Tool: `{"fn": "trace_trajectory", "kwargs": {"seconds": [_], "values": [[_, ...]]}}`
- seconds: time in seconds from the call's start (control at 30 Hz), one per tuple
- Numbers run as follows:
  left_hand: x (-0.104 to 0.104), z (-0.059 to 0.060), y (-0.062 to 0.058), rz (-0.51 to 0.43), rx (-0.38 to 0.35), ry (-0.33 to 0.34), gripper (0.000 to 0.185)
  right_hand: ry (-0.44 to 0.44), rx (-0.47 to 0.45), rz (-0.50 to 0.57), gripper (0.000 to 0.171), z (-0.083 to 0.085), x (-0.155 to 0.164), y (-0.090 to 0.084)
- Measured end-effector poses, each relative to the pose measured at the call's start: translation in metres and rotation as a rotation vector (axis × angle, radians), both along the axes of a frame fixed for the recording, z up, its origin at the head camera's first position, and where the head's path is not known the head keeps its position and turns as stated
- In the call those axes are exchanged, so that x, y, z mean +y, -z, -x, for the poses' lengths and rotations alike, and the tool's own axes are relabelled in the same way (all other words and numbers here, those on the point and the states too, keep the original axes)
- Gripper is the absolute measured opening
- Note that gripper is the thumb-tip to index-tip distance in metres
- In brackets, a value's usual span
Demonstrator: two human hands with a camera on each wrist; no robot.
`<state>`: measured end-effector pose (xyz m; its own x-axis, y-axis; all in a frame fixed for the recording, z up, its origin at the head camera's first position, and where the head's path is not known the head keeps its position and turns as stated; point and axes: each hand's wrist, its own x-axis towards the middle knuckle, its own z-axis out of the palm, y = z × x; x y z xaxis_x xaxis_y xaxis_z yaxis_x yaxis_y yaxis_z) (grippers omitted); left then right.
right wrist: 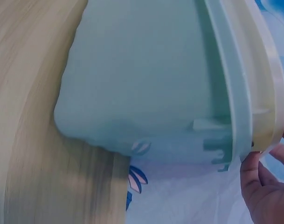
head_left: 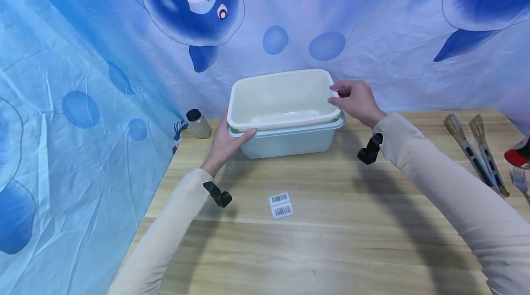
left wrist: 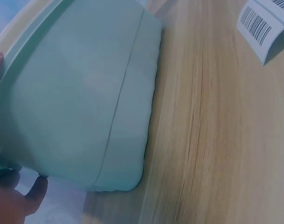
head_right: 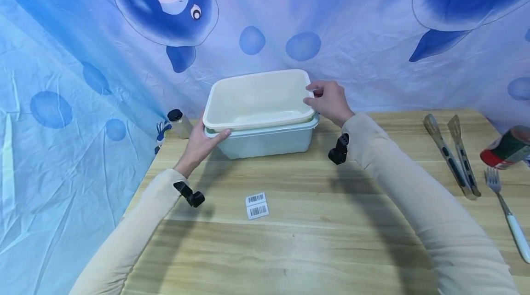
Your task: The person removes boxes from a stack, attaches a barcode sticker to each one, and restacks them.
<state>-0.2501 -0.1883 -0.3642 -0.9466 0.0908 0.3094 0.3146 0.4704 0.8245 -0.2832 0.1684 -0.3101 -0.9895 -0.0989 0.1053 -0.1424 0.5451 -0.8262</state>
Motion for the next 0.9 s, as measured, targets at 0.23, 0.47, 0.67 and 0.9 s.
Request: {"fn": "trace_trajectory", "kwargs": {"seconds": [0.23,0.47,0.67,0.9], "values": [[-0.002,0.001,0.0,-0.005,0.014,-0.011,0.088,0.05,-0.099,0.119,0.042,0.006,-0.003,-0.003],[0.0,0.001,0.002,-0.039,-0.022,-0.022,0.086,0.089,-0.156,0.27,0.036,0.011,-0.012,-0.01],[0.006,-0.011,-0.011,-0.061,-0.048,-0.029,0.084,0.131,-0.202,0.363,0.025,0.019,-0.023,-0.014],[0.013,-0.022,-0.024,-0.056,-0.076,-0.02,0.08,0.165,-0.231,0.459,0.016,0.024,-0.024,-0.009]]}}
